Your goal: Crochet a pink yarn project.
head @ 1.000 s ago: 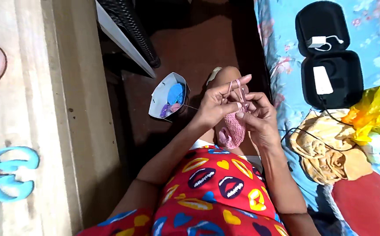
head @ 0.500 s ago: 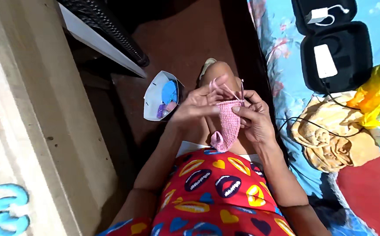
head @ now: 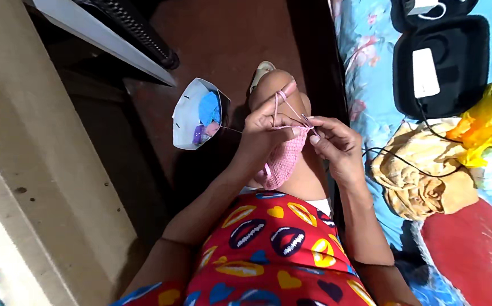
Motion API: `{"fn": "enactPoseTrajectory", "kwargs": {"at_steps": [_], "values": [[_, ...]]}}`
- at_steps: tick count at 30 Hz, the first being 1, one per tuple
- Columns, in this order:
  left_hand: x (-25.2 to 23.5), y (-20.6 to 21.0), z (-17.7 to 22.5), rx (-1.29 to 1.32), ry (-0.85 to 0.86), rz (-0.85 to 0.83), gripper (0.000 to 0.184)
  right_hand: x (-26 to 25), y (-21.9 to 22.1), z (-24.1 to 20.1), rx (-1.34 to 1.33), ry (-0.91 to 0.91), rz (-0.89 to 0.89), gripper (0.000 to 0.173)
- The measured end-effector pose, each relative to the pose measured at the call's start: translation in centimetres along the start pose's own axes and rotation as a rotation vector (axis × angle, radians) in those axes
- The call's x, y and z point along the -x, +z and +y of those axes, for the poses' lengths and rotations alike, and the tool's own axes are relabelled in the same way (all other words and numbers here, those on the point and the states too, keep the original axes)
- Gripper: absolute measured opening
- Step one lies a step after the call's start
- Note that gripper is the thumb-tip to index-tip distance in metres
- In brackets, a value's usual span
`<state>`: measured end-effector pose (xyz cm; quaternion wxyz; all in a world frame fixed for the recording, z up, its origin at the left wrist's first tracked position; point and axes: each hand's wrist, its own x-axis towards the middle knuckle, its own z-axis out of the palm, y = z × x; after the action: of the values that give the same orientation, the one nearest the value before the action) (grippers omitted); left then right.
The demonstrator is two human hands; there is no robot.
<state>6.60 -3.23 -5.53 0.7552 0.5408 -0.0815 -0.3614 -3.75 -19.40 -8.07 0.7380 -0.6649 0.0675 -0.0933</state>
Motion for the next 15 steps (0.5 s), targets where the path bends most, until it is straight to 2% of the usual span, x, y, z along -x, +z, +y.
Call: {"fn": "enactPoseTrajectory", "kwargs": {"at_steps": [4, 8, 13, 15], "values": [[0.0, -0.1, 0.3, -0.004, 0.026, 0.023, 0.066, -0.2, -0.9, 0.3, -0.006, -0.045, -0.069, 0.033], [0.2, -0.2, 0.5, -0.046, 0.07, -0.012, 0.065, -0.3, -1.7, 0.0, 0.112, -0.137, -0.151, 0.032], [0.4, -0.2, 1.4, -0.003, 0.009, -0.145, 0.078, -0.4, -2.3, -0.4, 0.172, -0.191, -0.147, 0.032], [0.4, -0.1, 1.5, -0.015, 0.004, -0.122, 0.077, -0.4, -2.1, -0.6, 0.172, -0.194, -0.142, 0.034]]}}
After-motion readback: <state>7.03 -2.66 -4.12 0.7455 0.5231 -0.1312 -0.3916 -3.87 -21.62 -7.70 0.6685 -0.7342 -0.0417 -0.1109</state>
